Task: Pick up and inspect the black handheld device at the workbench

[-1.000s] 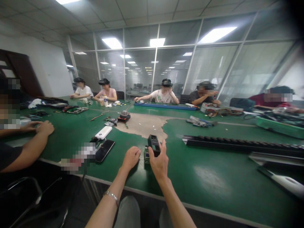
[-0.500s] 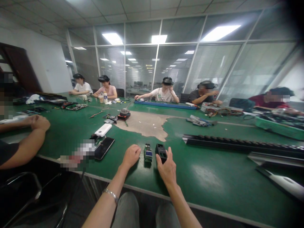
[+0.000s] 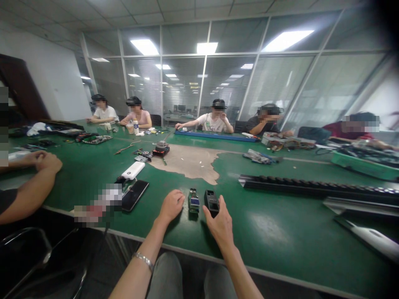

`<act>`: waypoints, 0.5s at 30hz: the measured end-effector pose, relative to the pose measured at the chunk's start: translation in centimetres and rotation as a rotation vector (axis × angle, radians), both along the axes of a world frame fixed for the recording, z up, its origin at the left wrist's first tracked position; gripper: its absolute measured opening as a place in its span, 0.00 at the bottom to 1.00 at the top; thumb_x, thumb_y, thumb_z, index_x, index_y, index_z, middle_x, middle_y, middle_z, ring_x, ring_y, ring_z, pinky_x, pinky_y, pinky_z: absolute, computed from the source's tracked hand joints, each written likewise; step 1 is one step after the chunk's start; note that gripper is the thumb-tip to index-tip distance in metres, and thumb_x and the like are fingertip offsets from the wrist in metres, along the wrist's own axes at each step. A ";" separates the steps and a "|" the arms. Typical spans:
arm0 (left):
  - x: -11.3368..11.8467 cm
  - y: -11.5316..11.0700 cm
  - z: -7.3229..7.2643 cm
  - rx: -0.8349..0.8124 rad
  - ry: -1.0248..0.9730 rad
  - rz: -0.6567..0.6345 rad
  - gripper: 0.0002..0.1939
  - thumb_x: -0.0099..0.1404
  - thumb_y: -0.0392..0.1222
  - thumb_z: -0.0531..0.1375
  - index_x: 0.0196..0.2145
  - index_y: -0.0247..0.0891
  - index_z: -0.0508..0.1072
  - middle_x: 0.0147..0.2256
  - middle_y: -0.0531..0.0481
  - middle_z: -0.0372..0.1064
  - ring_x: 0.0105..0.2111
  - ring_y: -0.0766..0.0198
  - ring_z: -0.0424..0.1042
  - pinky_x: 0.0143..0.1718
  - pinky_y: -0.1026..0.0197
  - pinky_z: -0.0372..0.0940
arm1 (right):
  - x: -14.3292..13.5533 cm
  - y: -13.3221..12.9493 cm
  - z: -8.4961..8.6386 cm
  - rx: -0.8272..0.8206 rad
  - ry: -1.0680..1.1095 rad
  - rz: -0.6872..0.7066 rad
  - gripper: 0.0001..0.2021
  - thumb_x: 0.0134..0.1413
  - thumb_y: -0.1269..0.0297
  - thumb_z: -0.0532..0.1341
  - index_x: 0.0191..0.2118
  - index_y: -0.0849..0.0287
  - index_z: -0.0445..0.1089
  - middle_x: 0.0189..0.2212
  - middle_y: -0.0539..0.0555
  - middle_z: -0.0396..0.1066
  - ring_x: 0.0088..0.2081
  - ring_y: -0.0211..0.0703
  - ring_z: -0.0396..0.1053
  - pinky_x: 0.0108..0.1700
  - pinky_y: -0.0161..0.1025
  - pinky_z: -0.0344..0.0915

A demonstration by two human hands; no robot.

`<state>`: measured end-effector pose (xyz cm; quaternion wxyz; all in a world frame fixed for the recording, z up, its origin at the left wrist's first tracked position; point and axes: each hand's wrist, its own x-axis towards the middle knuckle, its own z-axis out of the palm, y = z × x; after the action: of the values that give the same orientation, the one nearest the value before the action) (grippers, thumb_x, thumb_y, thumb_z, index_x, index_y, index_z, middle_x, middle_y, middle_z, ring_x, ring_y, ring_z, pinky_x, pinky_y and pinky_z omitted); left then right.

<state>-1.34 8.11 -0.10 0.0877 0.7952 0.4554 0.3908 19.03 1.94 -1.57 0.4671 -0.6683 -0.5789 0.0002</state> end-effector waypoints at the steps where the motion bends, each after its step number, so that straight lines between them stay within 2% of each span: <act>1: 0.0 0.0 0.0 0.004 0.016 -0.010 0.16 0.69 0.42 0.50 0.38 0.39 0.78 0.42 0.45 0.73 0.44 0.61 0.70 0.50 0.57 0.63 | 0.0 0.0 0.0 0.004 -0.005 -0.001 0.43 0.52 0.46 0.58 0.65 0.70 0.47 0.61 0.70 0.55 0.60 0.58 0.58 0.59 0.52 0.57; 7: 0.1 -0.4 0.6 0.034 0.145 -0.079 0.16 0.70 0.42 0.49 0.43 0.40 0.76 0.44 0.45 0.72 0.46 0.59 0.68 0.51 0.54 0.60 | -0.2 -0.1 -0.1 -0.021 -0.050 0.003 0.40 0.55 0.49 0.55 0.66 0.71 0.46 0.61 0.69 0.55 0.60 0.58 0.58 0.59 0.51 0.57; 15: 0.0 -0.6 1.1 0.022 0.190 -0.109 0.15 0.68 0.44 0.52 0.48 0.43 0.73 0.47 0.45 0.70 0.46 0.58 0.66 0.50 0.54 0.60 | -0.2 -0.2 -0.2 -0.029 -0.052 0.019 0.38 0.57 0.49 0.53 0.65 0.71 0.48 0.61 0.69 0.56 0.61 0.57 0.57 0.60 0.51 0.56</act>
<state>-1.30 7.48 0.99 0.0563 0.8530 0.4135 0.3133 18.83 1.77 -1.76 0.4421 -0.6693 -0.5972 -0.0042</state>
